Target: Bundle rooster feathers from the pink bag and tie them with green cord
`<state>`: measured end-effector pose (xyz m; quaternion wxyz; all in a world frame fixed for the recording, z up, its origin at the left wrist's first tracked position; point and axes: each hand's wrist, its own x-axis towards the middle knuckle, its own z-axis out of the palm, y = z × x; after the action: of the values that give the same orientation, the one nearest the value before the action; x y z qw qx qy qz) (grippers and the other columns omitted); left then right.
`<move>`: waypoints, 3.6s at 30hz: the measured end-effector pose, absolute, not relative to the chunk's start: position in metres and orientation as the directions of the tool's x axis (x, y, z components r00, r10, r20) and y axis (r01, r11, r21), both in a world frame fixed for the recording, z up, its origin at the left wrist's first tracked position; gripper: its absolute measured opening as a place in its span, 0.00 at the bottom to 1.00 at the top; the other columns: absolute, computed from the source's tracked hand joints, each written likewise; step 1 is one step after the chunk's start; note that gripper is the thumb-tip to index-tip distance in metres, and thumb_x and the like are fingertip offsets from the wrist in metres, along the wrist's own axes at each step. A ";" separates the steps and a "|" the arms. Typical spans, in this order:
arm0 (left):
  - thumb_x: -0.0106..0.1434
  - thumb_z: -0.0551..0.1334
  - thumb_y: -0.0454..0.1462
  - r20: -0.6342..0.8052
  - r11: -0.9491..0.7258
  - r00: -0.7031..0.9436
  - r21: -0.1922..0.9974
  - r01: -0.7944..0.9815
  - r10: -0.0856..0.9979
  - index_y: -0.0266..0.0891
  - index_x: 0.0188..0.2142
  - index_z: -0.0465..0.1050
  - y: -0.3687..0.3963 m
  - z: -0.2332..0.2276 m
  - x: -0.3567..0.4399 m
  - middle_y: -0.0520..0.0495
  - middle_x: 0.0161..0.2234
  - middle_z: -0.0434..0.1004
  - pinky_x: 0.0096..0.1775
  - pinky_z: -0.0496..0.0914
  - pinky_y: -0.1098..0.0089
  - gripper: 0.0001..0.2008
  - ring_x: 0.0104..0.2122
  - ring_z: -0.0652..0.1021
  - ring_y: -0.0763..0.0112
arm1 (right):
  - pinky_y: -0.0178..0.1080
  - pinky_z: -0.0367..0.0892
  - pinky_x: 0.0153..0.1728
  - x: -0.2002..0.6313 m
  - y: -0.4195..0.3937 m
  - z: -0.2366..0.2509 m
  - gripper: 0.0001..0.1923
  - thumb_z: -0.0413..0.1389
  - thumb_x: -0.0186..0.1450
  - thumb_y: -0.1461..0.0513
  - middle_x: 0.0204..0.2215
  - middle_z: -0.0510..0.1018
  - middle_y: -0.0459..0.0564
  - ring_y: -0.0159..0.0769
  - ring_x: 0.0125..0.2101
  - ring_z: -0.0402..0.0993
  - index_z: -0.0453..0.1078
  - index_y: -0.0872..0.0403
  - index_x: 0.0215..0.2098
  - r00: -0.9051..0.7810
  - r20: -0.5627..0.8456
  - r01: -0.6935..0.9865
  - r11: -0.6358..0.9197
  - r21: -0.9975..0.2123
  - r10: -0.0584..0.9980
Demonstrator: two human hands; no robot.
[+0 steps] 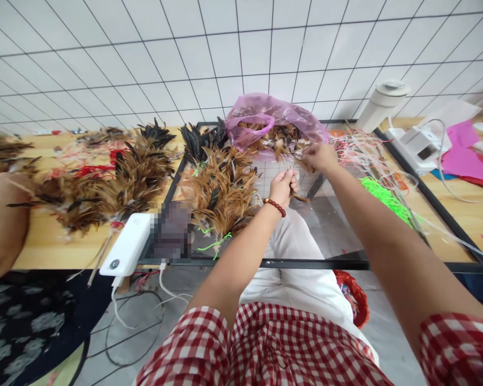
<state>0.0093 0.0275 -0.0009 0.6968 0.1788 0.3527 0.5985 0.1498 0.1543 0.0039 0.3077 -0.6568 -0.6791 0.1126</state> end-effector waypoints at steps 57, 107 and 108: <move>0.68 0.67 0.43 -0.290 0.147 -0.060 0.642 -0.753 0.955 0.38 0.39 0.76 0.039 -0.011 0.003 0.48 0.35 0.81 0.44 0.75 0.71 0.10 0.39 0.82 0.73 | 0.46 0.71 0.37 0.150 0.047 0.005 0.22 0.64 0.56 0.40 0.28 0.77 0.47 0.42 0.33 0.75 0.74 0.46 0.35 -0.071 0.321 0.197 0.329 -0.924 0.944; 0.70 0.64 0.39 -0.225 0.153 -0.050 0.793 -0.589 0.973 0.38 0.28 0.68 0.034 -0.009 0.008 0.59 0.19 0.63 0.28 0.66 0.79 0.14 0.19 0.67 0.83 | 0.40 0.62 0.27 0.247 -0.059 0.063 0.24 0.59 0.68 0.47 0.20 0.66 0.46 0.32 0.23 0.65 0.67 0.50 0.20 -0.247 0.257 0.170 0.302 -0.938 0.934; 0.69 0.65 0.39 -0.235 0.154 -0.056 0.781 -0.605 0.971 0.38 0.27 0.68 0.034 -0.008 0.009 0.59 0.19 0.62 0.28 0.66 0.79 0.14 0.19 0.67 0.83 | 0.43 0.67 0.33 0.269 -0.083 0.063 0.20 0.58 0.70 0.47 0.24 0.74 0.51 0.37 0.28 0.72 0.74 0.49 0.25 -0.364 0.156 0.310 0.277 -0.909 0.918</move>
<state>0.0088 0.0341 -0.0084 0.6475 0.2302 0.3974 0.6082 0.2686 -0.0832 0.0628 0.3634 -0.4314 -0.7117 0.4186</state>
